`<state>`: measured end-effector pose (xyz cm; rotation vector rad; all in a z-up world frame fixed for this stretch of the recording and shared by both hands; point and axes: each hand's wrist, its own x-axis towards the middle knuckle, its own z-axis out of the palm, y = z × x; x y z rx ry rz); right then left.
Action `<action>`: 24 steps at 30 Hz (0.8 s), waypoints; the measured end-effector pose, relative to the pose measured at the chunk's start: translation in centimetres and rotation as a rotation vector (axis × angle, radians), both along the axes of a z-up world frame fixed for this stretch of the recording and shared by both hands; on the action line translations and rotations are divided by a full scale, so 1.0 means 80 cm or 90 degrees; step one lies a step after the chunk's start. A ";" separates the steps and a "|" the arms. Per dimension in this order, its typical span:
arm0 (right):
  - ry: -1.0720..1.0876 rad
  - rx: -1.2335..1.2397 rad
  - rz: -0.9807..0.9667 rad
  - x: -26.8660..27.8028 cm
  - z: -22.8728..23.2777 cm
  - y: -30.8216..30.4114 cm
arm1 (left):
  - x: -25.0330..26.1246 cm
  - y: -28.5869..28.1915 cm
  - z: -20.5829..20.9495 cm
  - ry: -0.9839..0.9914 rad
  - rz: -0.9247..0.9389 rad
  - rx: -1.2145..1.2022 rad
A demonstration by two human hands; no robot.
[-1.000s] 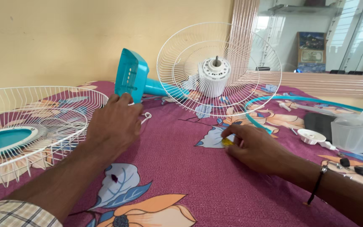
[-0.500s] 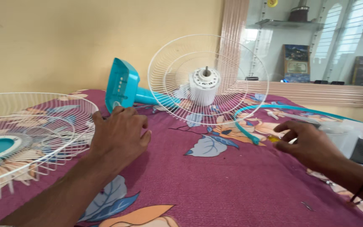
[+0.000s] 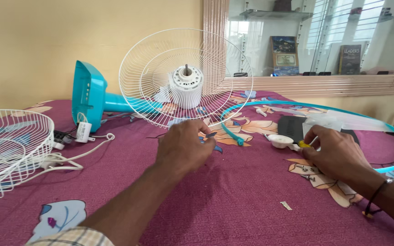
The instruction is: The person assembles an electric fan by attaching the front wire cage to the motor housing, mounting the fan blade onto the central hub, and securing it with a plastic nut. The person then rotates the nut clockwise to tighten the blade in place.
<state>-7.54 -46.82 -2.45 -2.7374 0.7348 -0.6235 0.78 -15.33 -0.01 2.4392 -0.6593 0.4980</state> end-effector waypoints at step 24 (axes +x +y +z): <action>-0.179 1.041 0.118 0.250 0.033 0.094 | 0.076 0.048 -0.016 0.297 0.154 -0.624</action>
